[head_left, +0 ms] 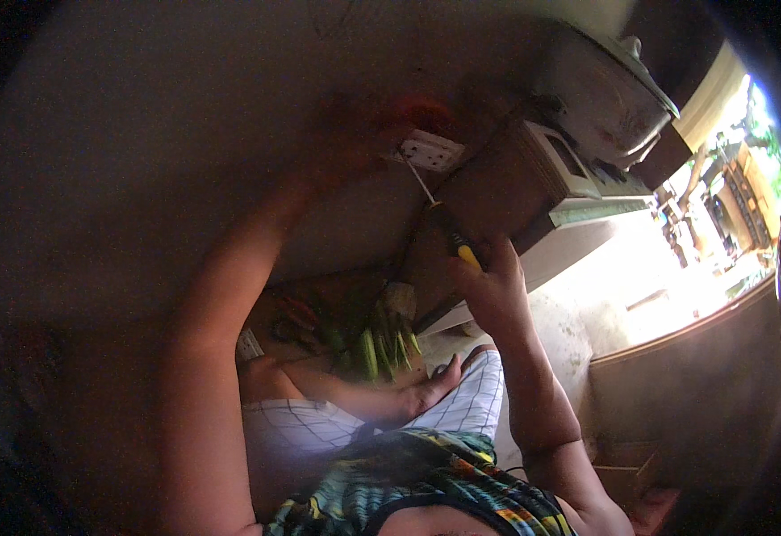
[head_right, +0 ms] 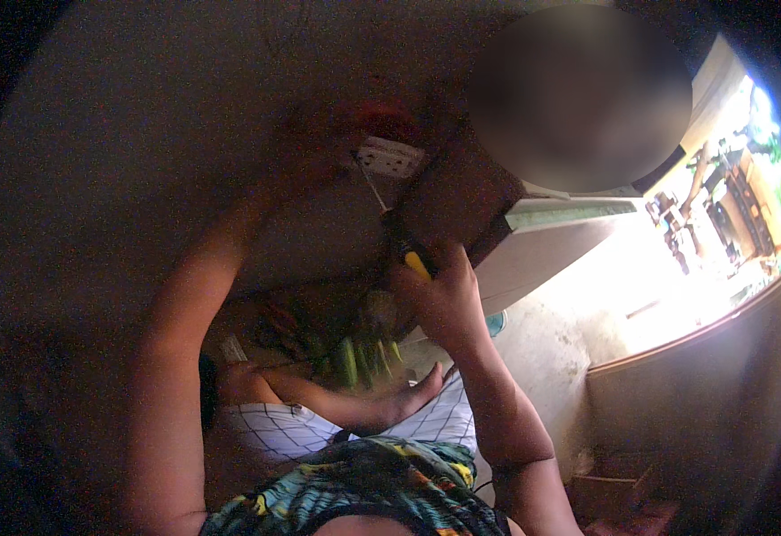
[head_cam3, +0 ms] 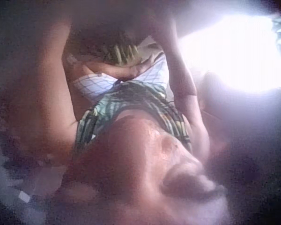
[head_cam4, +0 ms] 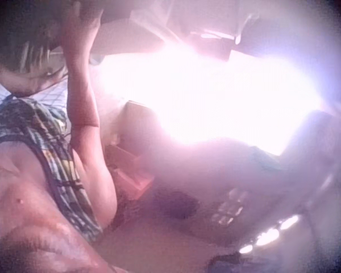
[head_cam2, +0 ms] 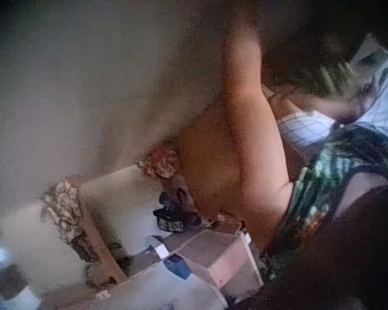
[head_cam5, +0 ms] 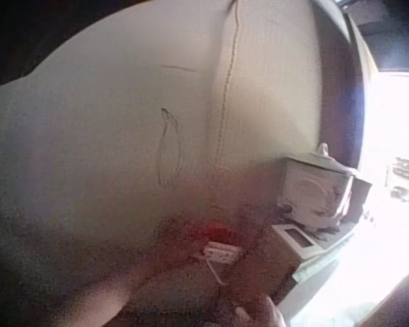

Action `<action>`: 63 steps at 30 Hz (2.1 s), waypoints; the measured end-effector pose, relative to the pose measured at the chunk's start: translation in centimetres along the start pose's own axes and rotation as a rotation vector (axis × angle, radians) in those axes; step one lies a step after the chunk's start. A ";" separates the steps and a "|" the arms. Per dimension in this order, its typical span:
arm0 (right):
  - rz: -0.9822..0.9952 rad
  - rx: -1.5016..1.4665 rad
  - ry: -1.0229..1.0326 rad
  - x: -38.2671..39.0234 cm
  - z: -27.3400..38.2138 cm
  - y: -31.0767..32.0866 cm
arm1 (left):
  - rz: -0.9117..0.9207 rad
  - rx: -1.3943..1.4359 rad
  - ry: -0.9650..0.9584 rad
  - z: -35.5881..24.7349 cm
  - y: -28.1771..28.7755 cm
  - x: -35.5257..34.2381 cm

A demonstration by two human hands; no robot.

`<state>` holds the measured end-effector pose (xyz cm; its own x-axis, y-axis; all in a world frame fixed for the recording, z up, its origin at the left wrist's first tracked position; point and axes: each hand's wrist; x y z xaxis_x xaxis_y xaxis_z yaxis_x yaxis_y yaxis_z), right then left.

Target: The person installs a white electrical outlet on a wall. They use a screwdriver to secure the outlet to the wall, adjusting wires and tightening screws. The person also uses pliers to manipulate the wires.

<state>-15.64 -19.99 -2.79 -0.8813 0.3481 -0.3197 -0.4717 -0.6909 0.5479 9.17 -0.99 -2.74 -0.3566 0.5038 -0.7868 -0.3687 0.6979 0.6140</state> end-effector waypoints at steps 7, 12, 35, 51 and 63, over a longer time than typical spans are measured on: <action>-0.233 0.471 0.338 1.6 2.2 0.3 | -0.036 -0.007 -0.176 1.8 -0.8 -0.5; -0.279 0.605 0.530 1.6 1.3 0.0 | -0.123 -0.221 -0.292 1.8 -0.5 0.5; -0.103 0.512 0.452 1.6 1.1 -0.7 | -0.121 -0.292 -0.263 1.1 -0.7 0.7; 0.157 -0.208 0.223 1.3 -5.0 -3.2 | -0.086 -0.317 -0.117 0.4 -1.7 0.7; 0.440 -0.471 -0.129 -0.7 -5.6 -1.5 | -0.163 -0.273 -0.066 -0.4 -2.8 1.1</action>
<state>-14.13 -22.73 -7.74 -0.9992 0.0227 -0.0314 -0.0286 -0.9794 0.2000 9.44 -2.63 -5.34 -0.2208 0.4346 -0.8732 -0.6360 0.6146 0.4667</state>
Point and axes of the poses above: each hand's wrist, its own x-axis away from the middle knuckle, its own y-axis out of the back of the hand, z = x × y, and after that the axes turned 4 degrees about -z, right-handed
